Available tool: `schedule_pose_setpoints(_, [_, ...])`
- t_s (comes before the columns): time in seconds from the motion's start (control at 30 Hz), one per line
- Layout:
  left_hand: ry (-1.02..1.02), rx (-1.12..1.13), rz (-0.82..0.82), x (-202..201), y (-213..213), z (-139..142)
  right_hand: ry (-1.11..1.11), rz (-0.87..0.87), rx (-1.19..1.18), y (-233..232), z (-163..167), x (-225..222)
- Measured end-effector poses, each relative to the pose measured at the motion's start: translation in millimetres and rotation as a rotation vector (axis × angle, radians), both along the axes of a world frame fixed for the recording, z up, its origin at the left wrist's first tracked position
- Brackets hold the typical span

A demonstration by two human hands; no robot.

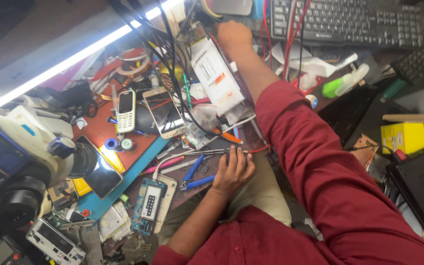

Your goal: The person disassembles a small electronic component using tweezers and a screwdriver, then tests it with a multimeter. They place the component onto a larger circuit board and continue adjusting it.

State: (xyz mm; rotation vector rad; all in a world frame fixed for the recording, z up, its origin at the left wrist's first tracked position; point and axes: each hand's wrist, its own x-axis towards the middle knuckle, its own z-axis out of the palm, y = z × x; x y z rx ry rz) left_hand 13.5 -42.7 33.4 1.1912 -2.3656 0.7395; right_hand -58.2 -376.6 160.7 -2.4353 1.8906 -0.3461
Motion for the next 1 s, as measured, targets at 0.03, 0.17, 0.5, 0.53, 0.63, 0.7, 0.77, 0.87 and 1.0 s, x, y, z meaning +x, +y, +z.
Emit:
schedule_pose_setpoints(0.03, [0.007, 0.003, -0.002, 0.5, 0.6, 0.1, 0.033, -0.008, -0.002, -2.3, 1.1, 5.7])
schedule_pose_setpoints(0.17, [0.0, -0.018, 0.001, 3.9, -2.1, -1.9, 0.149, -0.083, 0.007, -10.4, 12.5, 30.9])
schedule_pose_setpoints(0.5, [0.032, 0.013, -0.023, 2.0, -0.8, -4.0, 0.147, -0.062, -0.171, -16.0, 26.8, 48.3])
schedule_pose_setpoints(0.53, [0.024, 0.003, -0.019, 1.7, -0.5, -3.5, 0.157, -0.022, -0.208, -16.7, 25.7, 44.9])
schedule_pose_setpoints(0.63, [0.027, -0.005, -0.017, 1.8, 0.0, -2.9, 0.18, 0.088, -0.285, -16.4, 22.2, 35.3])
schedule_pose_setpoints(0.7, [0.035, -0.025, -0.012, 1.6, -0.6, -2.9, 0.189, 0.132, -0.305, -13.2, 19.8, 26.2])
schedule_pose_setpoints(0.77, [0.035, -0.058, 0.0, 2.7, -0.5, -3.0, 0.163, 0.093, -0.295, -7.5, 16.6, 19.0])
schedule_pose_setpoints(0.87, [0.06, -0.048, -0.014, 4.4, 0.2, -3.3, -0.309, -0.108, -0.118, 13.8, 17.8, -0.5])
schedule_pose_setpoints(1.0, [0.075, -0.069, -0.002, 2.8, 2.1, -2.9, -1.254, -0.253, 0.012, 62.8, 23.5, -35.0])
